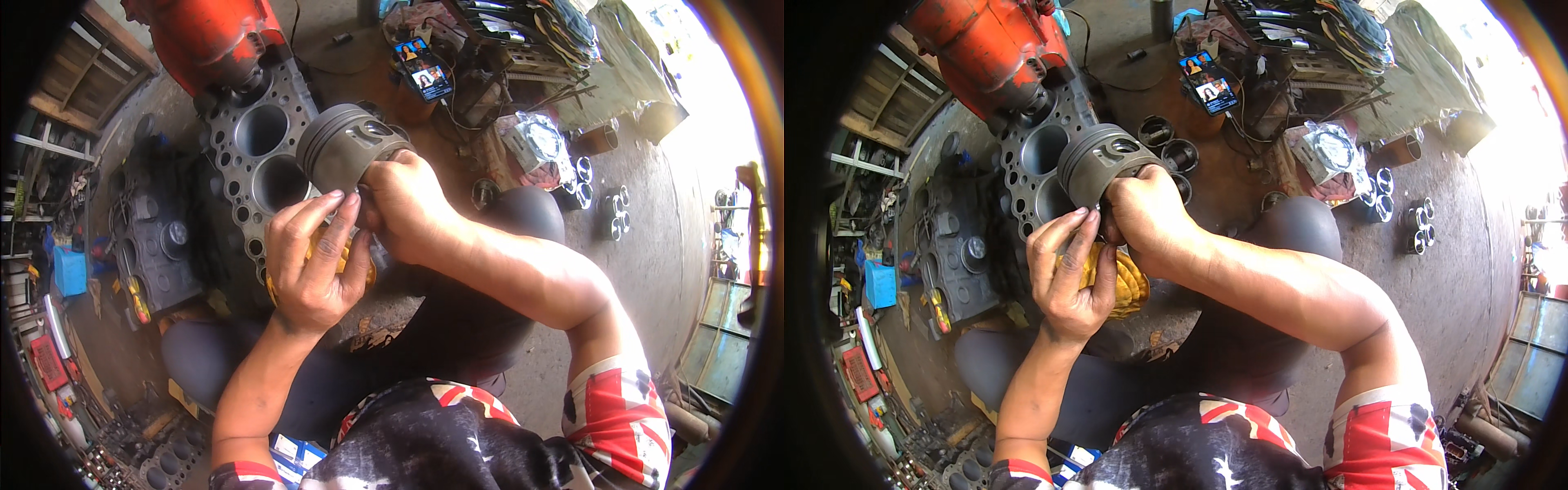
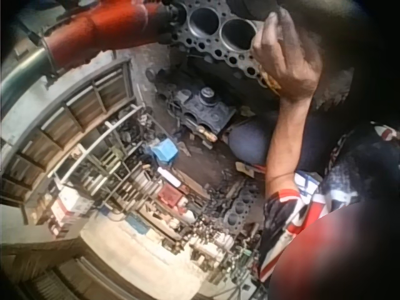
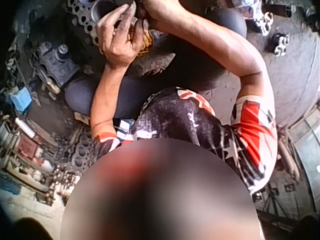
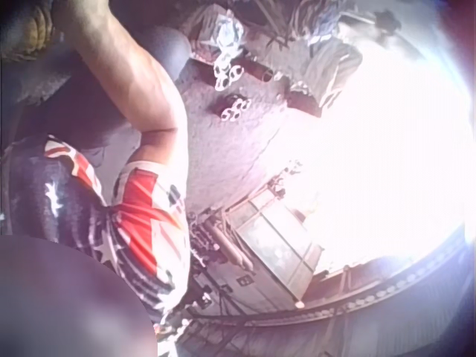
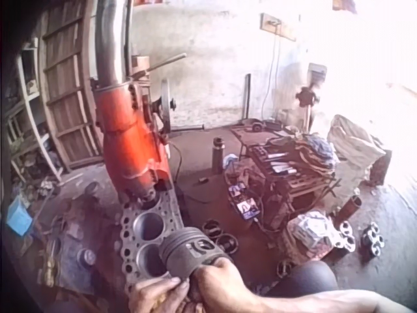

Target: The person wipes and cleans engine pistons and cylinder bores using a yellow cloth. They repeatedly insert the cloth into the cylinders, wipe the piston surfaces, and place the pistons back into the engine block.

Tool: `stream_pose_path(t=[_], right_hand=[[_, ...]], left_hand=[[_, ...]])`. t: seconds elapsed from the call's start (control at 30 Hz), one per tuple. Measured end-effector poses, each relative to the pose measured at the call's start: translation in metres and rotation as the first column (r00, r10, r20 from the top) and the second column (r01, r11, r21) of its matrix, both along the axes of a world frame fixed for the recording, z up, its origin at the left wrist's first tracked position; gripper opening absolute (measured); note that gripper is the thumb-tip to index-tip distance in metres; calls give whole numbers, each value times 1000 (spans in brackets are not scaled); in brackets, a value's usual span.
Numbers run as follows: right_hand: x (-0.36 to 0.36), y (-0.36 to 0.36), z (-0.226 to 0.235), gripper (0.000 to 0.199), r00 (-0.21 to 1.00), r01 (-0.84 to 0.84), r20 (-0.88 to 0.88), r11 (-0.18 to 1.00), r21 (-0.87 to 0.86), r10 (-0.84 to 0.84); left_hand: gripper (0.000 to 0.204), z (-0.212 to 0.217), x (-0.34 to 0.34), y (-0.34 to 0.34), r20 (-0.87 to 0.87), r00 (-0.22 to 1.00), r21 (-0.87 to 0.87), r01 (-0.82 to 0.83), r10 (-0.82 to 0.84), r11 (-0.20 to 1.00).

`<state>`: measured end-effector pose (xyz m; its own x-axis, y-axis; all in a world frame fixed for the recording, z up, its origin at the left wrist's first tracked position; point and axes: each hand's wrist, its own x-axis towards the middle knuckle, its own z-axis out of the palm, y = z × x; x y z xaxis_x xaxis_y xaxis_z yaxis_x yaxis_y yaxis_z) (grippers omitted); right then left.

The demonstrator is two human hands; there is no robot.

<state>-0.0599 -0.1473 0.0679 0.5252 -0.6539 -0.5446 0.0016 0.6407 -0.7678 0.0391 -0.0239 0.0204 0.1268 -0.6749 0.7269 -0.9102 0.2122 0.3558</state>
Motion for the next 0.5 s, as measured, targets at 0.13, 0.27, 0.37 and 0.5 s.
stream_pose_path(t=[0.13, 0.27, 0.37, 0.5], right_hand=[[0, 0, 0, 11, 995, 93, 34, 991, 92, -96], [-2, -2, -1, 11, 998, 62, 25, 996, 67, -64], [-3, -2, -3, 11, 998, 62, -5, 997, 38, -62], [-2, -3, -7, 10, 997, 74, 29, 997, 36, -75]], left_hand=[[47, -1, -2, -3, -46, 998, -15, 33, -33, 999], [53, 1, -8, -1, -167, 986, 62, 36, -25, 997], [54, 2, -10, 0, -171, 985, 80, 31, -17, 996], [55, 1, -12, 1, -170, 985, 81, 40, -26, 996]])
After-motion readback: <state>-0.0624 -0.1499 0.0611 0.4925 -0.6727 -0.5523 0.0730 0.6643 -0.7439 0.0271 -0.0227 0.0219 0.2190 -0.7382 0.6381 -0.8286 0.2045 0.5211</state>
